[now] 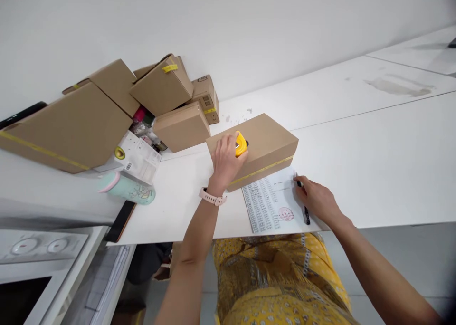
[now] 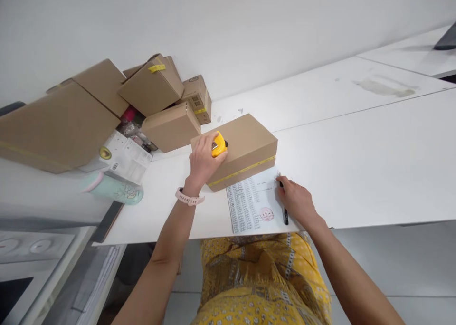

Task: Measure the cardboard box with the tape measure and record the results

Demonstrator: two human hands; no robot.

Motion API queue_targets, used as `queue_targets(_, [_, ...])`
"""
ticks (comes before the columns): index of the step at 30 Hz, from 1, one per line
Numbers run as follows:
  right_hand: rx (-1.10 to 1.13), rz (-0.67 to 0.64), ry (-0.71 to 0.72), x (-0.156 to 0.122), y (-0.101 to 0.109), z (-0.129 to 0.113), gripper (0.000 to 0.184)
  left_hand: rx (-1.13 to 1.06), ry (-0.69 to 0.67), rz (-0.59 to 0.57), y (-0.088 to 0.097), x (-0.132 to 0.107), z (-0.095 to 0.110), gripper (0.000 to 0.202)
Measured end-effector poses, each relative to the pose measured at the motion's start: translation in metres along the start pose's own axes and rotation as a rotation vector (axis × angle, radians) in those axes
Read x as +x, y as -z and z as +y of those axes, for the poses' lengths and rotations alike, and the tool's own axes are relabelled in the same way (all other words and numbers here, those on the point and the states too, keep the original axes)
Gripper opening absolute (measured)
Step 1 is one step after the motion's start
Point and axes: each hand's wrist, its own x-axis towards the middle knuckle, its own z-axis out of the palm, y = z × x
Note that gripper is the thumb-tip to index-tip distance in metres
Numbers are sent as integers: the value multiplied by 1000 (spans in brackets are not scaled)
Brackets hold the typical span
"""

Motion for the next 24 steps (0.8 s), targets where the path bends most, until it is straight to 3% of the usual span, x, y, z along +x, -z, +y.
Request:
queue_targets(3, [491,-27,-11,-13,15,14,33,41,-1,6,-10,4,-4,43])
queue_targets(5, [870,-93,-21,-28,26,22,37,45,-61,143,-13,-9,-1,39])
queue_targets(7, [1083,-130,-47,-45,33,25,41,-33,-187,318,-18,-40,8,32])
queue_targets(9, [1138,-102,-70,-59,33,21,42,-218,-346,383,-29,-84,21,28])
queue_targets(12, [1121,-21,-48,-68,19,4,29,-386,-417,145,-54,-157,35,23])
queue_targets(14, [1083,21,-51,-65,6,-9,39,-308,-386,-55,-70,-193,37,38])
queue_targets(16, [1046,32,-73,-59,-8,-20,46,-157,-415,-238,-82,-214,35,65])
queue_targets(18, [1028,13,-73,-51,-20,-27,50,-7,-468,-346,-88,-222,31,75])
queue_targets(20, [981,-21,-44,-46,-28,-29,52,103,-494,-365,-91,-222,29,69])
queue_targets(24, [816,11,15,-43,-35,-29,40,192,-470,-270,-100,-223,30,53])
